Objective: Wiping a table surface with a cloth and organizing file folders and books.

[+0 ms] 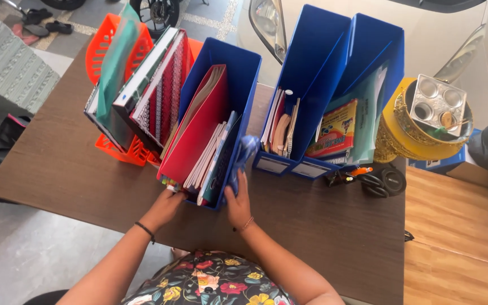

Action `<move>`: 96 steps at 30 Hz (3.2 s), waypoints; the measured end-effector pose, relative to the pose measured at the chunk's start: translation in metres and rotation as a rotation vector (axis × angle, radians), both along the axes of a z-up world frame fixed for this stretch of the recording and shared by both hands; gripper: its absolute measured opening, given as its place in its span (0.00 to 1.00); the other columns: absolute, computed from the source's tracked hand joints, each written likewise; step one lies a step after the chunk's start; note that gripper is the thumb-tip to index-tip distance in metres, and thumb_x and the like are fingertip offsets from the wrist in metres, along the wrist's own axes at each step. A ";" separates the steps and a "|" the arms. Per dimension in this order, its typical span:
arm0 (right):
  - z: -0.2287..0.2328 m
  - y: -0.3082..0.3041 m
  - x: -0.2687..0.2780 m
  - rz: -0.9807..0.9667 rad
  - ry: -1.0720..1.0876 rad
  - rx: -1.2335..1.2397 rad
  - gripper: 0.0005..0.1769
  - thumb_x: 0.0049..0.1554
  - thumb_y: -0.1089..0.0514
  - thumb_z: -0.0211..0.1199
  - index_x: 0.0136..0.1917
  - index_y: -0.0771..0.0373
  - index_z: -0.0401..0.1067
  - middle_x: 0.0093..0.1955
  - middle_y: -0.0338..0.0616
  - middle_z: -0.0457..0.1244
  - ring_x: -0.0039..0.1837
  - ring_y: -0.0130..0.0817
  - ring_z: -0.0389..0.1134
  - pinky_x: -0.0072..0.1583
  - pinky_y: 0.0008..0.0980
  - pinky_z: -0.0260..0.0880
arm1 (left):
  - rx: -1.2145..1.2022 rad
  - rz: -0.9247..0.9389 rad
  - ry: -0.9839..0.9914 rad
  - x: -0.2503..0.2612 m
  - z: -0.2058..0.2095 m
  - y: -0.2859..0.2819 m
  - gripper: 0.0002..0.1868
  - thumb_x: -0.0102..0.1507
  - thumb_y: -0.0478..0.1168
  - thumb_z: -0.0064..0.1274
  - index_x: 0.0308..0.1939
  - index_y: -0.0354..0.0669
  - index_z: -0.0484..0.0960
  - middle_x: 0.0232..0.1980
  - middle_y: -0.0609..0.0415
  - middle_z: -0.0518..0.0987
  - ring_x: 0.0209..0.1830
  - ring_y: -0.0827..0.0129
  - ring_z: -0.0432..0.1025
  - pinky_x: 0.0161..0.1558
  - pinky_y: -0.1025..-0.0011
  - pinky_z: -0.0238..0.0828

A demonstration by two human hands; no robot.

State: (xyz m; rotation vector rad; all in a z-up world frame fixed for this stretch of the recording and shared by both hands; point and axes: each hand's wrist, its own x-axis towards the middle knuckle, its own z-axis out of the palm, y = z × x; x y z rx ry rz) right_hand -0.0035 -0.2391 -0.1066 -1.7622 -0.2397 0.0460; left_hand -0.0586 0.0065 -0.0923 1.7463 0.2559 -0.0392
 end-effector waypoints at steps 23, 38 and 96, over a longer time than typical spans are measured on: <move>0.050 -0.025 -0.012 -0.040 0.152 -0.226 0.56 0.45 0.42 0.80 0.80 0.53 0.57 0.76 0.52 0.58 0.78 0.48 0.58 0.75 0.46 0.60 | -0.126 0.073 0.143 0.008 0.127 -0.092 0.48 0.62 0.32 0.48 0.83 0.57 0.45 0.77 0.28 0.59 0.79 0.40 0.51 0.79 0.49 0.47; 0.010 -0.073 -0.106 -0.384 0.294 -0.192 0.24 0.59 0.47 0.65 0.66 0.55 0.74 0.59 0.42 0.71 0.62 0.33 0.69 0.64 0.36 0.69 | -0.078 -0.216 0.208 -0.025 0.094 -0.021 0.58 0.58 0.54 0.61 0.82 0.52 0.40 0.79 0.38 0.58 0.79 0.48 0.55 0.75 0.56 0.52; -0.068 -0.037 -0.051 -0.237 -0.008 0.029 0.43 0.65 0.57 0.55 0.85 0.62 0.36 0.82 0.53 0.48 0.81 0.41 0.47 0.79 0.52 0.44 | -0.300 0.184 -0.710 0.115 0.133 -0.041 0.32 0.73 0.32 0.44 0.80 0.38 0.52 0.72 0.41 0.66 0.76 0.53 0.58 0.76 0.48 0.50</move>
